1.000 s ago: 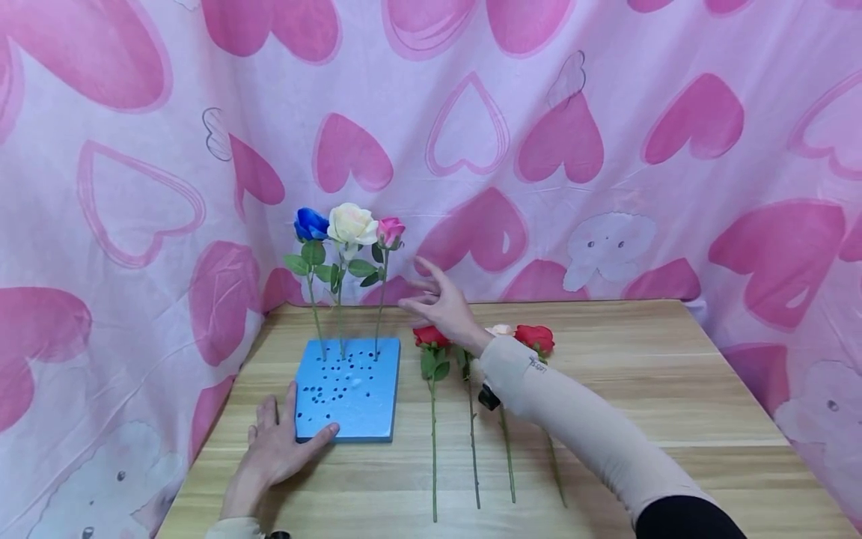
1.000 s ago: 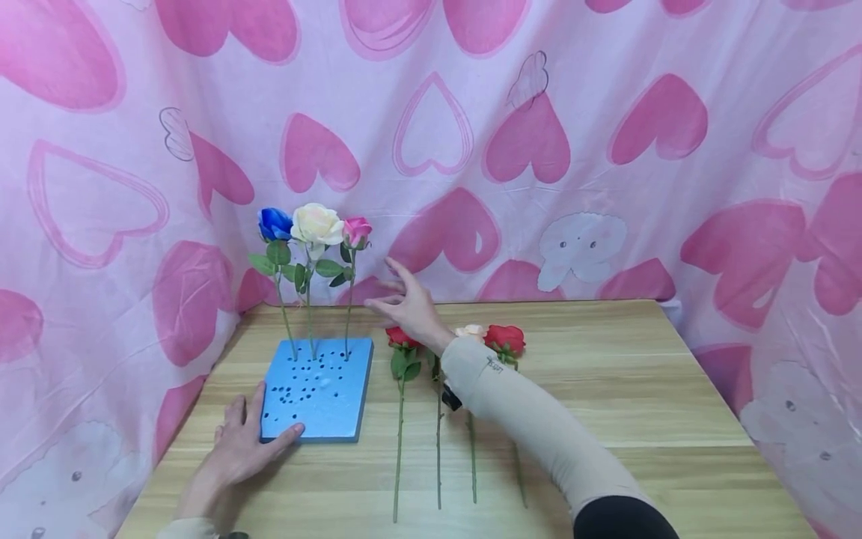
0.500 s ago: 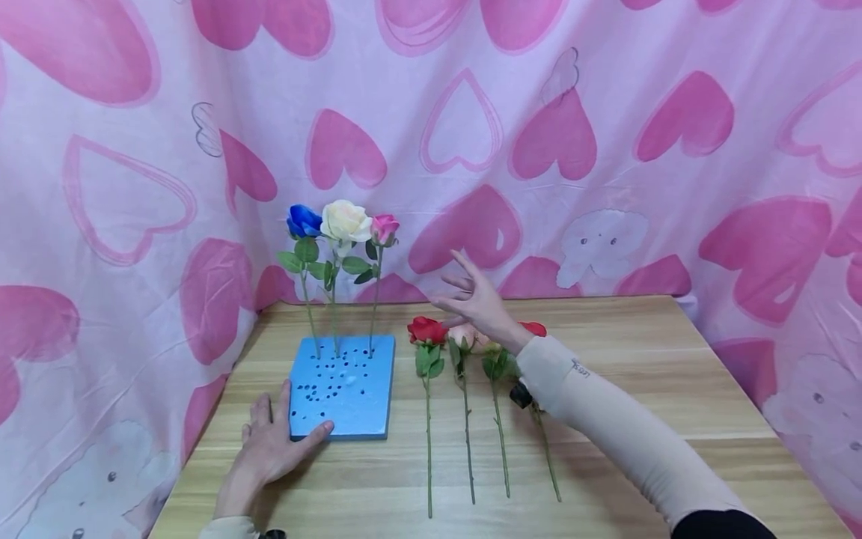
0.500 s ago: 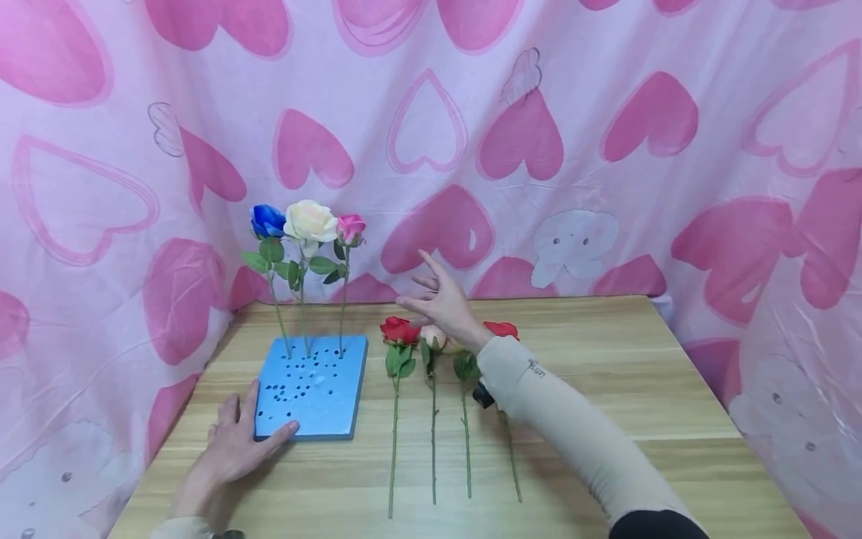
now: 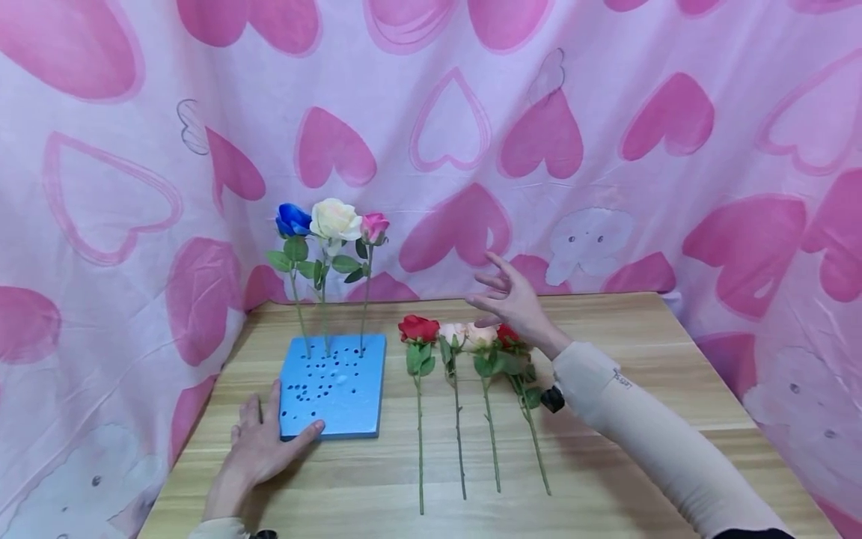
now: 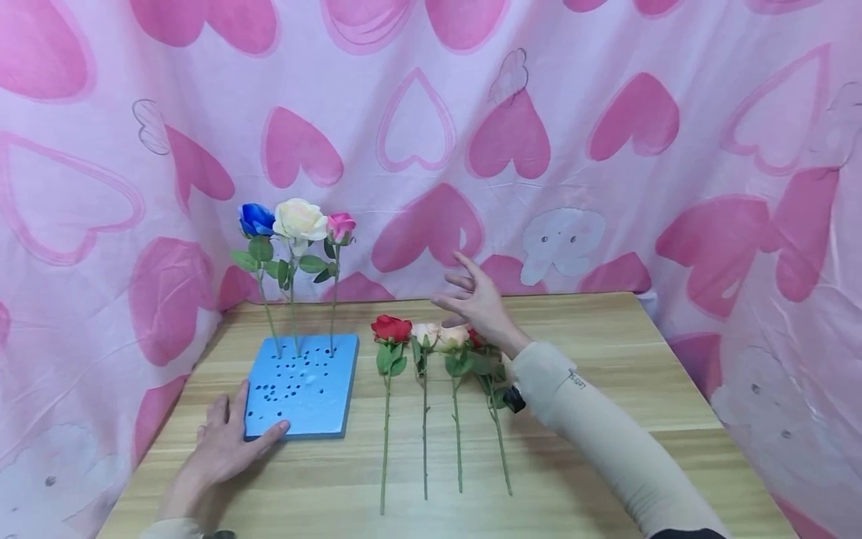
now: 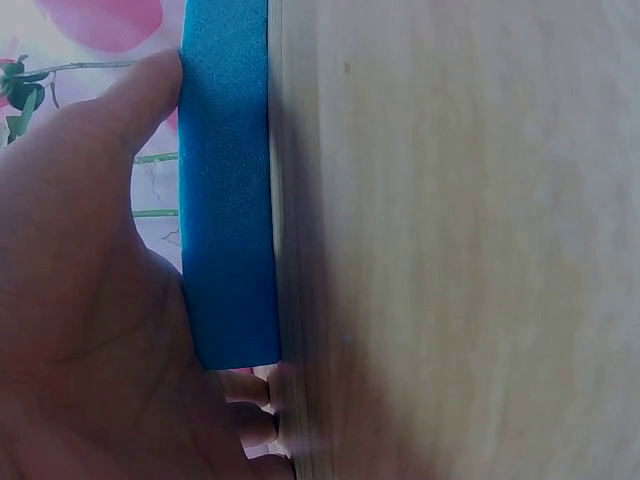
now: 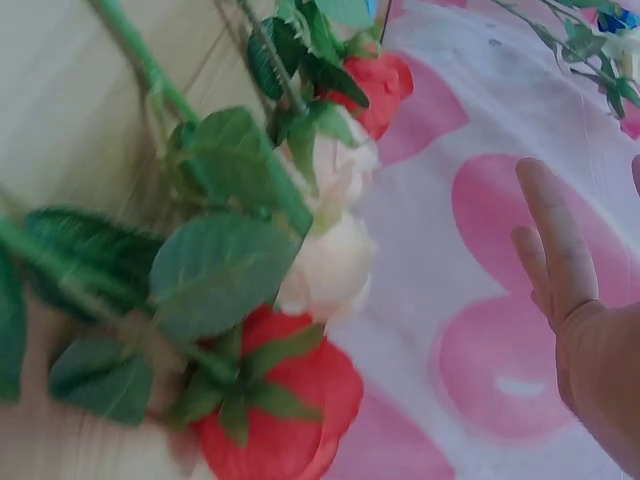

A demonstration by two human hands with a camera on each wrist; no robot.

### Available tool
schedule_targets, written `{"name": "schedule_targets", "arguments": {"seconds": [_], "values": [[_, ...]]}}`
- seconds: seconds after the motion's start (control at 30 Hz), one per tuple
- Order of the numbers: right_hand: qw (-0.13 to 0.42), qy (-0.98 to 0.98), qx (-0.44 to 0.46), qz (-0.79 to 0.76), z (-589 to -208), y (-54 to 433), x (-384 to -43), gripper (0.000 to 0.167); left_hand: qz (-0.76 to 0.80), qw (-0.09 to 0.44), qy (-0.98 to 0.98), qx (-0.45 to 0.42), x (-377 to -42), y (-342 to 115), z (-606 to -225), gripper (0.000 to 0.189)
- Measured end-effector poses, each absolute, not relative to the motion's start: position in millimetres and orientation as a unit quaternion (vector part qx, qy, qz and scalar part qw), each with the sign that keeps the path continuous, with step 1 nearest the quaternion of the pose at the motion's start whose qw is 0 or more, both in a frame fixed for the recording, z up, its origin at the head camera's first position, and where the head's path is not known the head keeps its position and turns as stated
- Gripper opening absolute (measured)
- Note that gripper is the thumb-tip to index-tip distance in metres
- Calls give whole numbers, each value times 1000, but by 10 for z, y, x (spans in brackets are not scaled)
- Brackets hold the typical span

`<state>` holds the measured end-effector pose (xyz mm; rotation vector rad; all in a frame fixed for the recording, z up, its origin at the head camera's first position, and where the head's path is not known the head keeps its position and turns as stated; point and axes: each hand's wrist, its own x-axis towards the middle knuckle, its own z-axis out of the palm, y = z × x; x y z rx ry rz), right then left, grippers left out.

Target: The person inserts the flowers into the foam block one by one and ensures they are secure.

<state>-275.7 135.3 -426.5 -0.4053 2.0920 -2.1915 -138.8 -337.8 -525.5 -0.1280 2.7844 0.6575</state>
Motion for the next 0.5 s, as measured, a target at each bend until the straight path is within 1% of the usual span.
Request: {"name": "schedule_targets", "arguments": {"seconds": [0.23,0.5], "values": [[24,710,-110,-695,-4283,1619,-2671,98,230,143,961,-47,-1389,-3402,-5267,137],[10,730,-97,-676,-4267,1854,-2596,100,232,144,961,-43,-1412,-3395,-5254,137]]}}
